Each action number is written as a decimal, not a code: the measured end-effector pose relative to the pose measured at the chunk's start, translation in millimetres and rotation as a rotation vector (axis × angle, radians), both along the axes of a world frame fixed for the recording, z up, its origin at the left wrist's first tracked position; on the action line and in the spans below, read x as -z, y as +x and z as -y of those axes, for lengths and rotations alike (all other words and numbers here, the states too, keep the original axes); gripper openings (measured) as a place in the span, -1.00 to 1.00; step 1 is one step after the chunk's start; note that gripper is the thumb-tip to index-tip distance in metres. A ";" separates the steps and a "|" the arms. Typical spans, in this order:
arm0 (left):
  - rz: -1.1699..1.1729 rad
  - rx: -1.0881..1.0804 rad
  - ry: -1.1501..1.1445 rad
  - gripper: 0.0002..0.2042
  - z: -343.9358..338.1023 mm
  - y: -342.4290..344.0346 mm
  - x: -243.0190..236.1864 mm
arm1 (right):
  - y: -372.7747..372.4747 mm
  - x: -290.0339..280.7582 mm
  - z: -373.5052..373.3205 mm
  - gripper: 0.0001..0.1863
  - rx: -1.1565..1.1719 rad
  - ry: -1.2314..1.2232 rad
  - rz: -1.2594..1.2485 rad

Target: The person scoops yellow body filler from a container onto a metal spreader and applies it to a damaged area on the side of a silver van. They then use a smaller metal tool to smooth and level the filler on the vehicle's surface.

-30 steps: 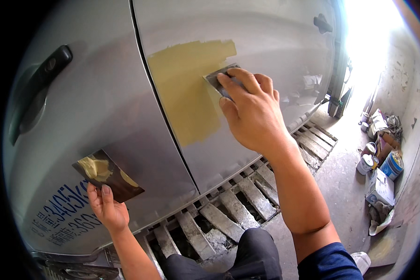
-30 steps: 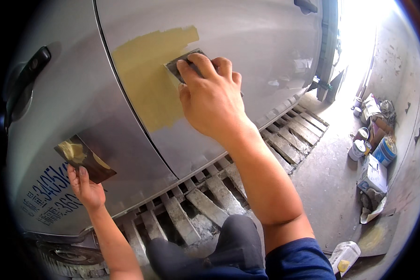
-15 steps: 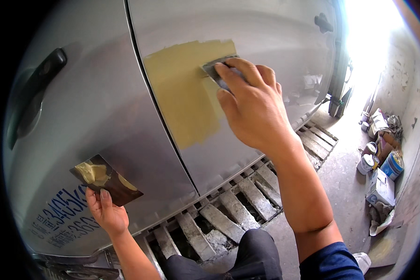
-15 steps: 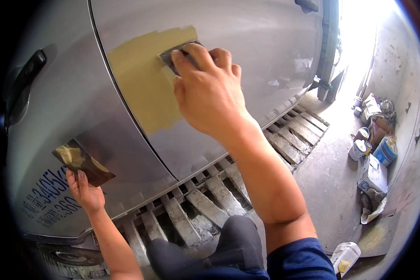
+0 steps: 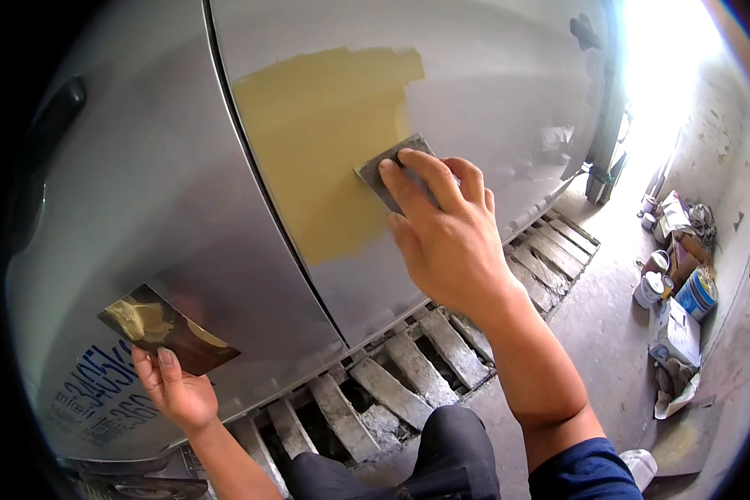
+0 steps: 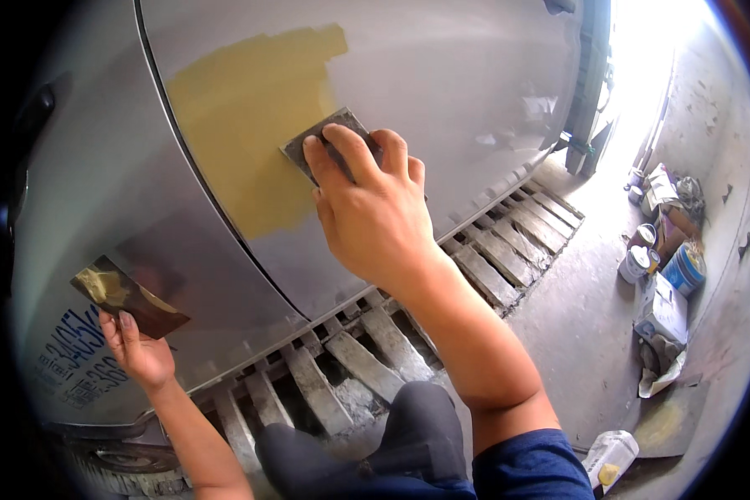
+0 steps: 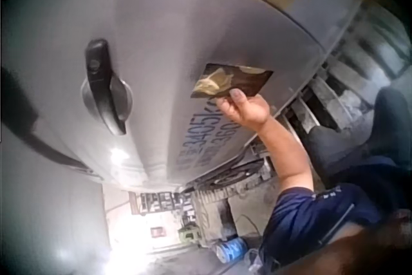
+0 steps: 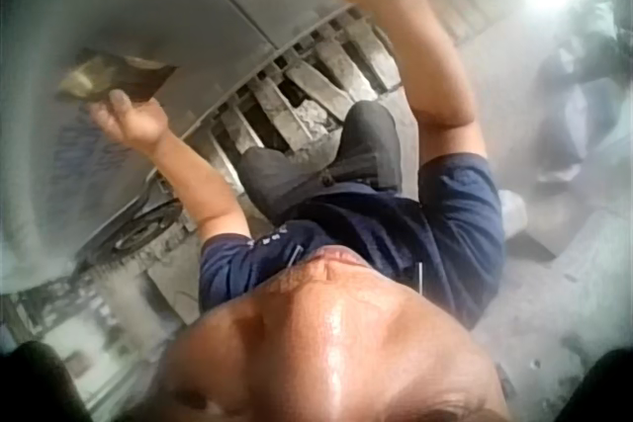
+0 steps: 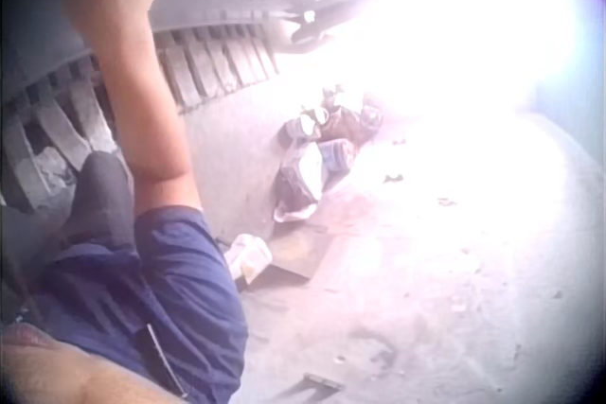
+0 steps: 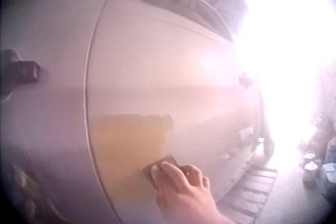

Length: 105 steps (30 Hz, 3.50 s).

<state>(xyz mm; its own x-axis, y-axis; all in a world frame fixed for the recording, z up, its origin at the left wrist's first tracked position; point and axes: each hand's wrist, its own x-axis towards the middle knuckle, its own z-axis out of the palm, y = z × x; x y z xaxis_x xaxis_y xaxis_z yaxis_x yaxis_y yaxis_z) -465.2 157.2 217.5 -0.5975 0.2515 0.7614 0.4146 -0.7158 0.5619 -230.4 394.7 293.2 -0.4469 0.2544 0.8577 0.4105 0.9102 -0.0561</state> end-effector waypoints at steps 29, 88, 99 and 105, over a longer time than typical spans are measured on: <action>0.367 0.406 0.000 -0.69 -44.9 125.9 -10.4 | 30.8 66.8 68.9 -0.45 -1.170 -0.361 -0.099; 0.056 0.166 0.012 -0.68 -3.5 3.2 -3.7 | 19.8 23.2 -26.0 -0.44 0.051 -0.074 -0.106; 0.051 0.129 0.004 -0.66 -4.9 5.2 -3.7 | -11.8 89.2 14.2 -0.41 0.051 -0.235 -0.017; 0.199 0.135 0.004 -0.68 -11.0 42.8 -13.5 | 18.3 95.7 37.9 -0.47 -0.088 -0.288 -0.036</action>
<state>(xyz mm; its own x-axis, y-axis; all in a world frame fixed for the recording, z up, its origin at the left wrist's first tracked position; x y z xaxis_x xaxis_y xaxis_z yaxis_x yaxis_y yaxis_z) -422.4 168.1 231.0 -0.6972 0.3365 0.6330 0.1961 -0.7598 0.6199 -212.2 356.8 197.5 -0.4487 0.4512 0.7714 0.3238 0.8866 -0.3302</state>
